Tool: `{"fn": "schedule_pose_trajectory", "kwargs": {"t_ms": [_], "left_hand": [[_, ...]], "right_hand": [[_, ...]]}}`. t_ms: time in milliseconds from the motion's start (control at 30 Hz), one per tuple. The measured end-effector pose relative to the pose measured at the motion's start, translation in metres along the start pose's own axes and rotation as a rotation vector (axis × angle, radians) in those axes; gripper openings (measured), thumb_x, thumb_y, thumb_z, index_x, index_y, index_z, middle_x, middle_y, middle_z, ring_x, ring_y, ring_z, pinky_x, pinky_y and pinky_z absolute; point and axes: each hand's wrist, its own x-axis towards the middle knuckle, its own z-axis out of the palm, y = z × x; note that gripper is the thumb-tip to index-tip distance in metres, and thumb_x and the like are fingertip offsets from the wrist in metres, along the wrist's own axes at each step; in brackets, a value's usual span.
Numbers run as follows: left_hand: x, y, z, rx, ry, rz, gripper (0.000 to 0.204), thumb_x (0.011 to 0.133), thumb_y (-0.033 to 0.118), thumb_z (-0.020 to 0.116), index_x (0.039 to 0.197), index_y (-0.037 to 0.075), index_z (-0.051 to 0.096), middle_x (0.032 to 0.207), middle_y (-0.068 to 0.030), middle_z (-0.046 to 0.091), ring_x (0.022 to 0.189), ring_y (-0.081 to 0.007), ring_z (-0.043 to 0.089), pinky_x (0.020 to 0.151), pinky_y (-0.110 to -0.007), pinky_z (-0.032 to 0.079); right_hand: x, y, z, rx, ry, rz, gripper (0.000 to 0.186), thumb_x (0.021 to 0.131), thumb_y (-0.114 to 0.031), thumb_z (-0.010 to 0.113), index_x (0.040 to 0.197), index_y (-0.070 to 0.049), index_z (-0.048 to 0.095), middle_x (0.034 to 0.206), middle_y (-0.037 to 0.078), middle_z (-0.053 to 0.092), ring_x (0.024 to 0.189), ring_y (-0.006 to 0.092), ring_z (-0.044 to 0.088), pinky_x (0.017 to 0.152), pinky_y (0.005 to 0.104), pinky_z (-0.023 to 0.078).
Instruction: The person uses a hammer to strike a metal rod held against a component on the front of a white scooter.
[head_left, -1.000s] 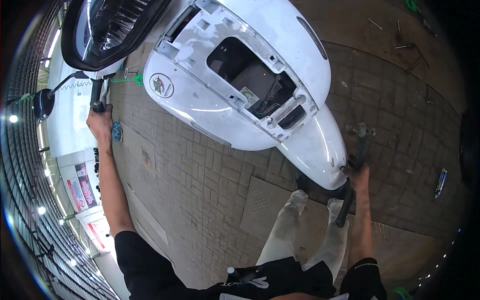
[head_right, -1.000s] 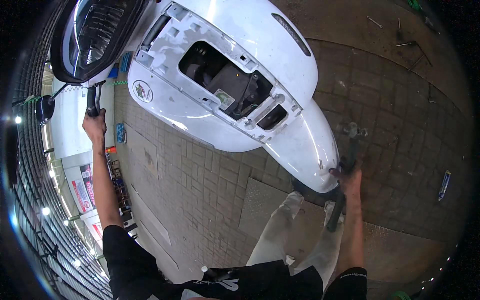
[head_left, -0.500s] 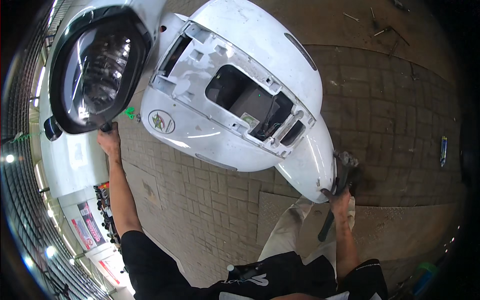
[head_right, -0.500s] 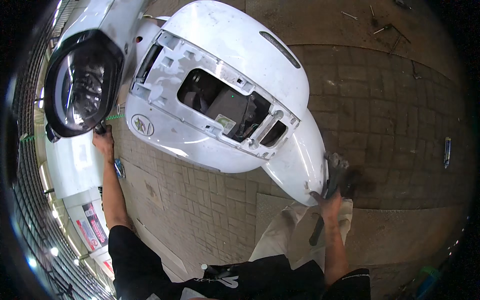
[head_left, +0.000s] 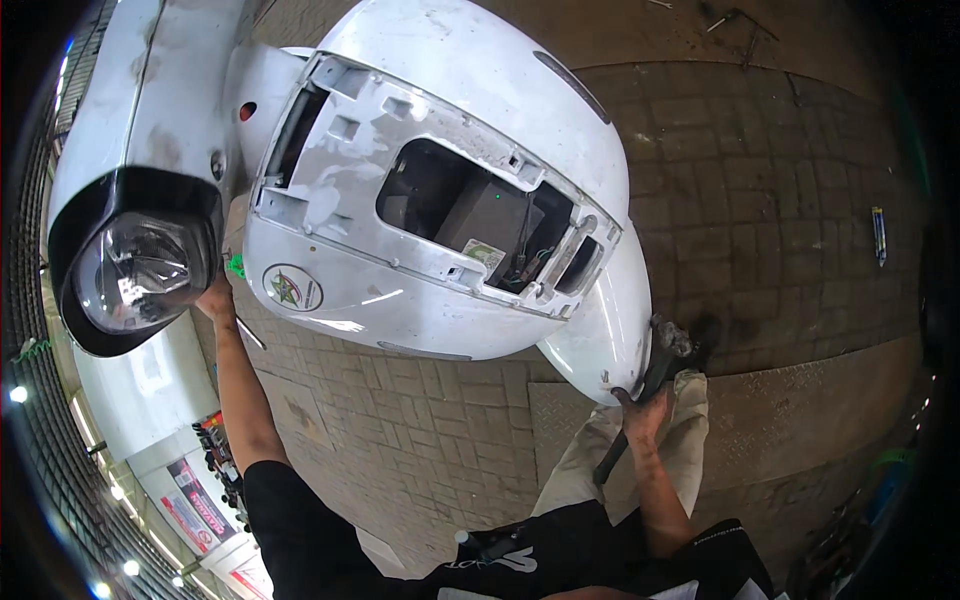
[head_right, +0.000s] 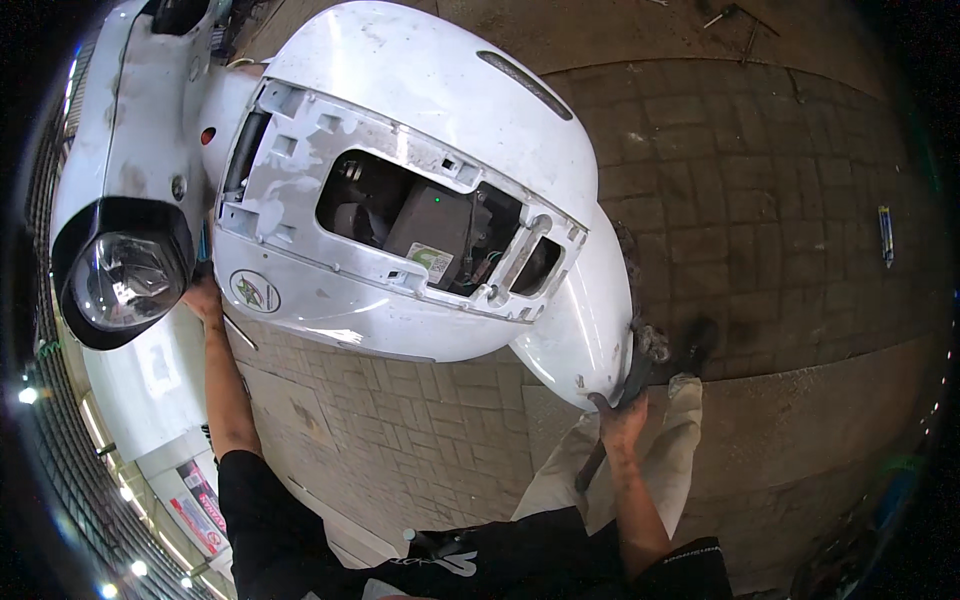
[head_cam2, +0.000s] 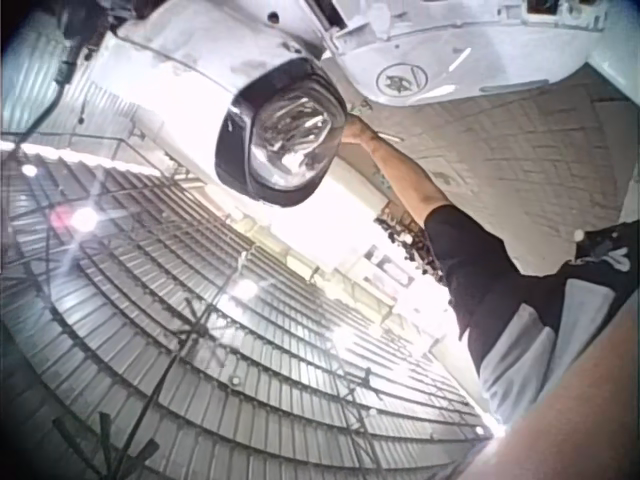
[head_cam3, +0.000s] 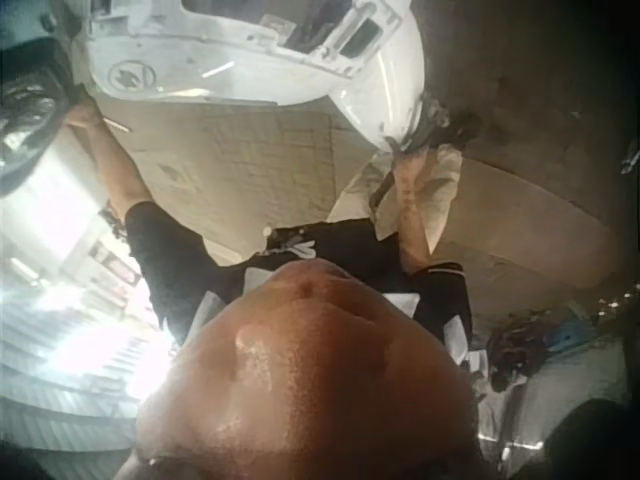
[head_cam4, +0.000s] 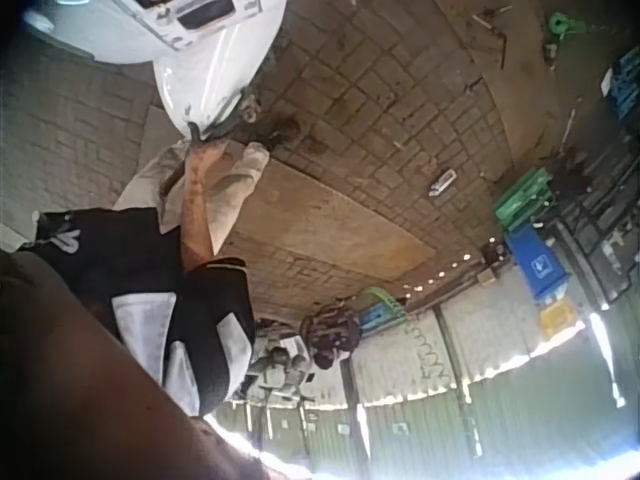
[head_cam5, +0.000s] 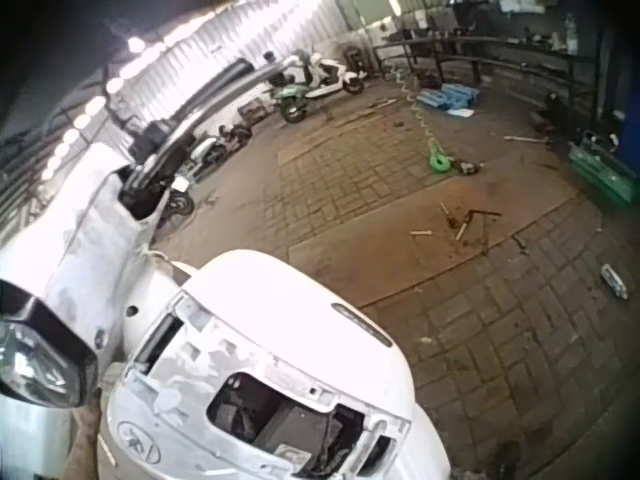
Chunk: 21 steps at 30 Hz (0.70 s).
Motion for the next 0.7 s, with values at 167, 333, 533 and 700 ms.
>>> {"fn": "schedule_pose_trajectory", "kwargs": {"t_ms": [167,333,533,700], "left_hand": [[-0.004,0.003,-0.005,-0.073,-0.159,-0.305,0.015,0.067,0.009,0.066,0.075,-0.003,0.061,0.06,-0.0088,0.06,0.05,-0.0211,0.054,0.057,-0.035,0.046],[-0.003,-0.013,-0.004,-0.044,0.048,0.01,0.02,0.07,0.018,0.065,0.067,-0.002,0.061,0.055,-0.0111,0.059,0.045,-0.0212,0.056,0.051,-0.036,0.046],[0.002,-0.009,-0.027,0.049,-0.331,-0.244,0.045,0.076,0.036,0.064,0.104,0.001,0.055,0.094,-0.023,0.061,0.088,-0.0395,0.058,0.074,-0.043,0.045],[-0.059,0.085,-0.103,0.044,-0.146,-0.147,0.031,0.078,0.031,0.064,0.086,0.001,0.062,0.072,-0.0184,0.063,0.067,-0.0352,0.062,0.059,-0.039,0.047]], "right_hand": [[0.002,0.006,0.004,0.123,0.039,0.02,0.062,0.048,-0.007,0.082,0.101,-0.001,0.049,0.092,0.01,0.057,0.084,0.026,0.054,0.075,0.0346,0.044],[0.01,0.004,-0.005,0.068,-0.037,0.07,0.062,0.051,-0.007,0.08,0.103,-0.001,0.048,0.092,0.011,0.058,0.085,0.0267,0.054,0.078,0.0344,0.044],[0.009,0.021,0.002,0.146,-0.064,0.041,0.06,0.052,-0.005,0.08,0.103,0.0,0.047,0.094,0.012,0.058,0.086,0.0258,0.055,0.077,0.0333,0.045],[0.002,0.008,-0.003,0.02,-0.035,-0.015,0.062,0.053,-0.013,0.082,0.102,0.001,0.047,0.095,0.015,0.058,0.088,0.0289,0.055,0.078,0.0356,0.044]]}}
